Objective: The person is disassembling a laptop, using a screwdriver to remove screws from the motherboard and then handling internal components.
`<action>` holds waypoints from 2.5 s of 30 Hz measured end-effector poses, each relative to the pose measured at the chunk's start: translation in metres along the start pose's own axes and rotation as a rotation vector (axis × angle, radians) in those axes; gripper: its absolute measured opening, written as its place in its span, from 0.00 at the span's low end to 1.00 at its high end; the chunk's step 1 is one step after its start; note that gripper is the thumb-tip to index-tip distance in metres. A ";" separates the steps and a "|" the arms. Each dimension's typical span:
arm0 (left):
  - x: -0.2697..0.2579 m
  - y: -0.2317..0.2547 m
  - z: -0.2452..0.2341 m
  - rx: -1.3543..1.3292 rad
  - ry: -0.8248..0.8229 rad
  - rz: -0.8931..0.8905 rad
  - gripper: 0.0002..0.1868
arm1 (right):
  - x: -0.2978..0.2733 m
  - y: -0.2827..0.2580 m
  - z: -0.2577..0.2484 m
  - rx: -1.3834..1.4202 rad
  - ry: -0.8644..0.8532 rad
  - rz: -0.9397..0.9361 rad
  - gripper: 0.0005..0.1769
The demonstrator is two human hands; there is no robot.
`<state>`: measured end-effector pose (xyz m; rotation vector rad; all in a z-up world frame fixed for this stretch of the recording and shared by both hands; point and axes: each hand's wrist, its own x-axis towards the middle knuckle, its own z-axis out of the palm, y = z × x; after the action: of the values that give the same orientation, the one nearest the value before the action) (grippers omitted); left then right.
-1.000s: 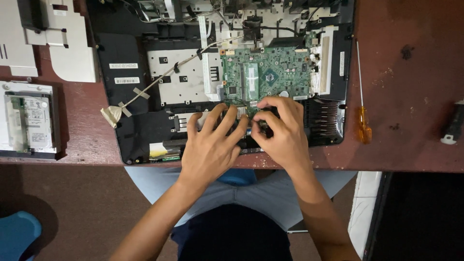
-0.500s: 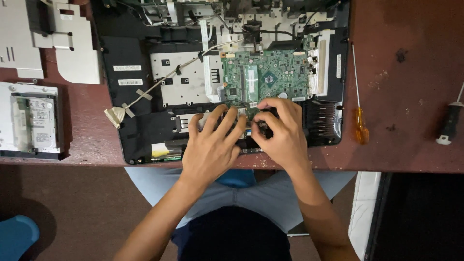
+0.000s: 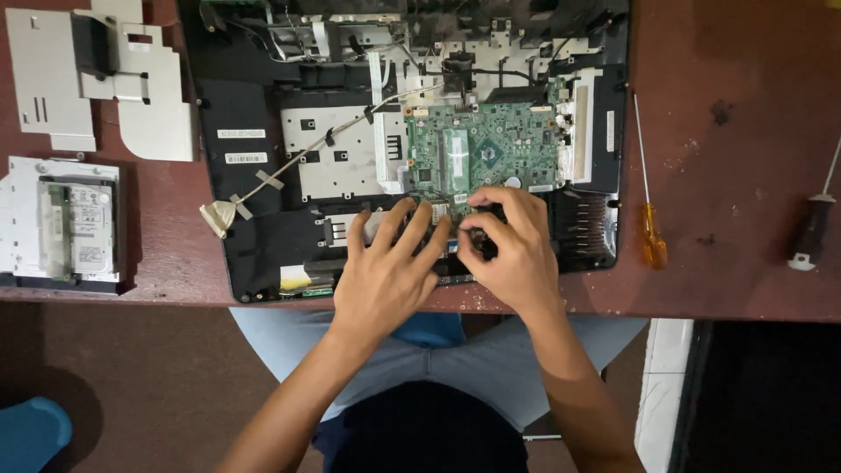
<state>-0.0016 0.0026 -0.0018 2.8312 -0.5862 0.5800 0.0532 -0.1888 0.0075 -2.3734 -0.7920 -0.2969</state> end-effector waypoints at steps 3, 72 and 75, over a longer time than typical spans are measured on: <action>-0.001 -0.001 0.000 0.003 0.033 0.008 0.21 | 0.003 -0.004 -0.002 -0.009 0.007 -0.009 0.07; -0.003 0.010 -0.018 -0.113 0.058 -0.358 0.24 | -0.008 0.010 0.005 -0.085 -0.244 0.023 0.19; -0.004 0.011 -0.020 -0.128 0.044 -0.354 0.24 | -0.008 0.009 0.004 -0.059 -0.246 0.017 0.20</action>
<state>-0.0164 -0.0006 0.0156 2.7005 -0.1028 0.5143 0.0524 -0.1959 -0.0035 -2.5022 -0.8852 -0.0201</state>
